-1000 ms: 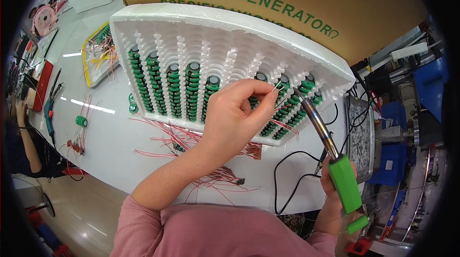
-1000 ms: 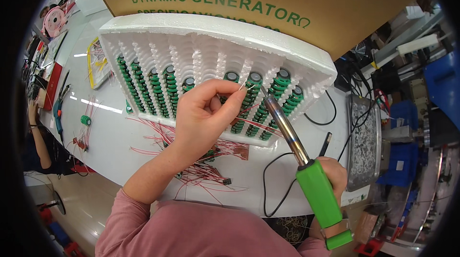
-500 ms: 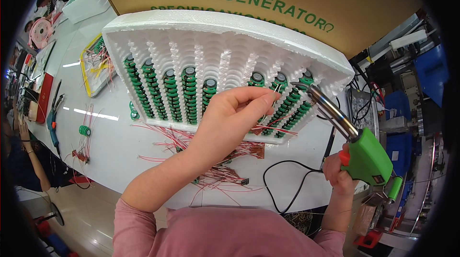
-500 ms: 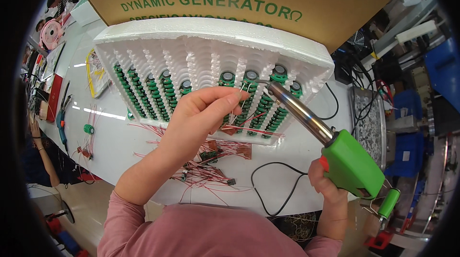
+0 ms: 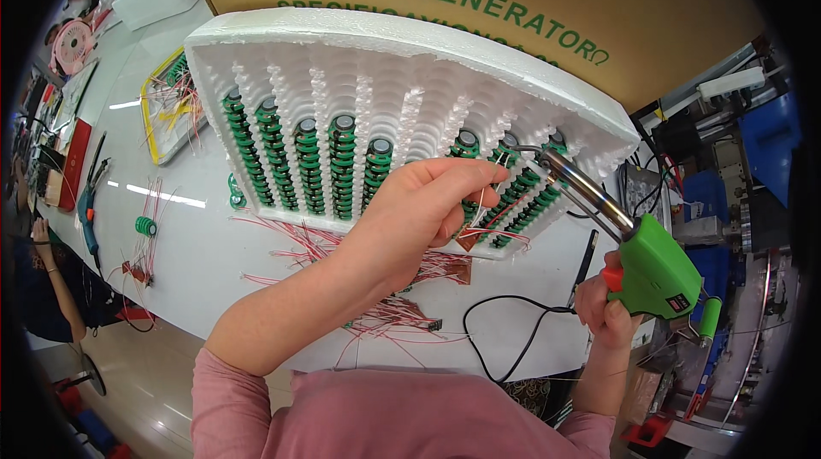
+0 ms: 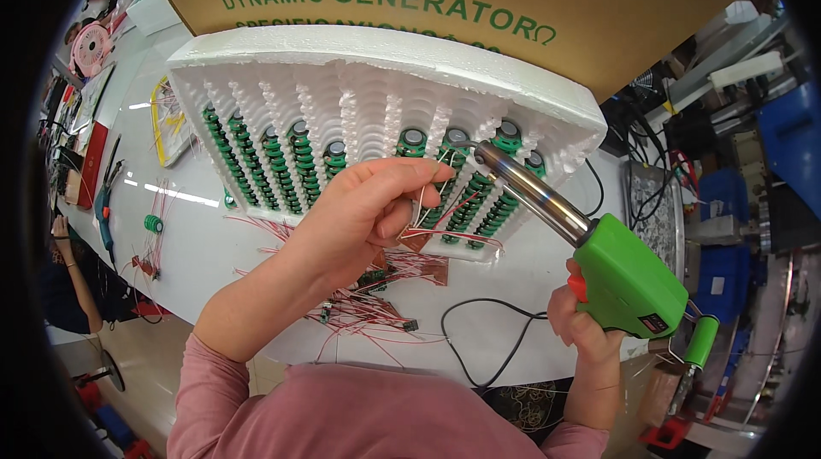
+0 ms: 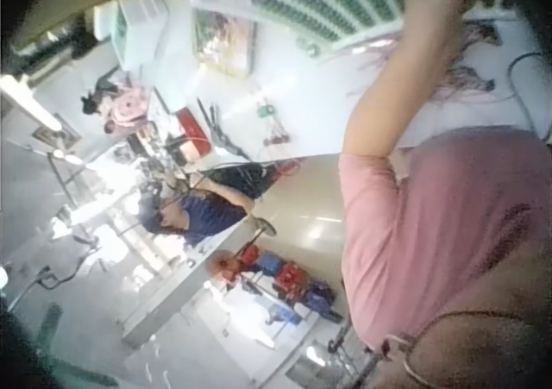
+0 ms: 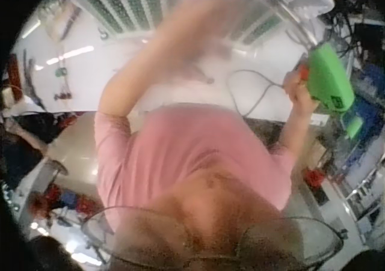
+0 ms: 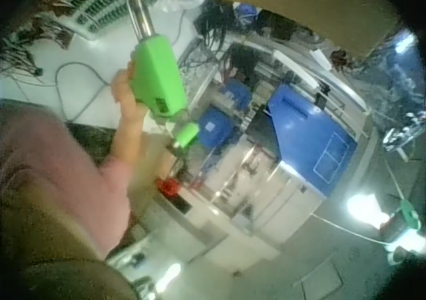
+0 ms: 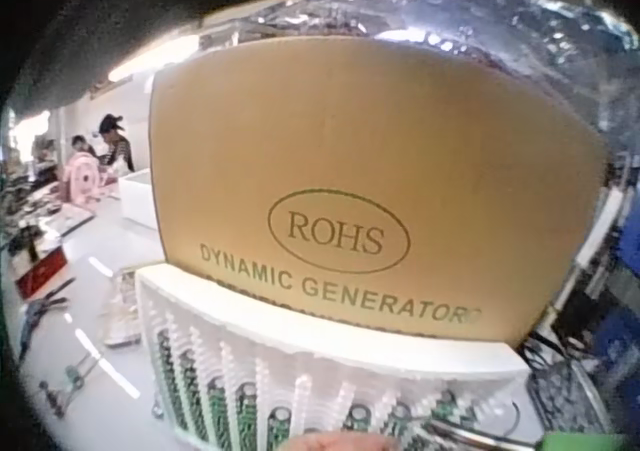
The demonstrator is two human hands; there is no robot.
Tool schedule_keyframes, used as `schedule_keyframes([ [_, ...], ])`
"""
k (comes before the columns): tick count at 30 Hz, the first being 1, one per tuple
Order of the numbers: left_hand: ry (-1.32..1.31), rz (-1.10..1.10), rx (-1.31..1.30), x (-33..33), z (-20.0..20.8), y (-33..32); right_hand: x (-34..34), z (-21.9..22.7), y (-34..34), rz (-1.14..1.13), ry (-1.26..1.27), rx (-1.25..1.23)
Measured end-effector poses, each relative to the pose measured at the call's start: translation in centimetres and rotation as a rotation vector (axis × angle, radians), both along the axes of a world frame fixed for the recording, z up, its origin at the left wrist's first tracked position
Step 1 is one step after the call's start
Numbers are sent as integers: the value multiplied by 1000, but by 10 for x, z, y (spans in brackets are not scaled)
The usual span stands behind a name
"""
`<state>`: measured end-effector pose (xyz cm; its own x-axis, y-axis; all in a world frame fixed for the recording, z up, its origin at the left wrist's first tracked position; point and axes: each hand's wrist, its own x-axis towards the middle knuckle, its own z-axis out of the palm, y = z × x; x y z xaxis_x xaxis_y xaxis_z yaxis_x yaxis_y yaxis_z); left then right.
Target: The person puts on eyeglasses, picks up circuit boards with attached wires, and solders the wires onto battery cells in a styrofoam tray using a soldering gun.
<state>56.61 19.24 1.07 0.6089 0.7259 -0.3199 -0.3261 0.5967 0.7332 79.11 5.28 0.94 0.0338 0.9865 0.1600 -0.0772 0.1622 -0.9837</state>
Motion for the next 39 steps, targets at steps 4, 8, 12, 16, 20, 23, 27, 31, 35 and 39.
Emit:
schedule_keyframes([
  [4, 1, -16, 3, -2, 0, 1, -1, 0, 0, -37, -34, -13],
  [8, -8, -12, -6, -2, -1, 0, 0, 0, 0, -16, -40, -30],
  [12, -6, -11, 0, -3, -3, -1, -3, 2, -1, -32, -39, -28],
  [16, -7, -15, 1, -4, -3, -1, -2, 1, -2, -26, -49, -35],
  [20, -9, -6, -2, -5, -4, -2, -3, 1, -2, -16, -48, -34],
  [23, -10, -8, 3, -6, -4, -2, -3, 0, -3, -10, -25, -21],
  [27, -11, -5, -1, -7, -3, -3, -5, 1, -1, 29, 4, -52],
  [31, -17, -9, -1, -9, -2, -3, -3, -1, -4, 48, 71, -55],
  [35, -16, -8, 5, -10, -3, -3, -3, -1, -3, 58, 86, -44],
  [39, -21, 0, 7, -9, -4, -3, -4, -3, -2, 38, 125, -52],
])
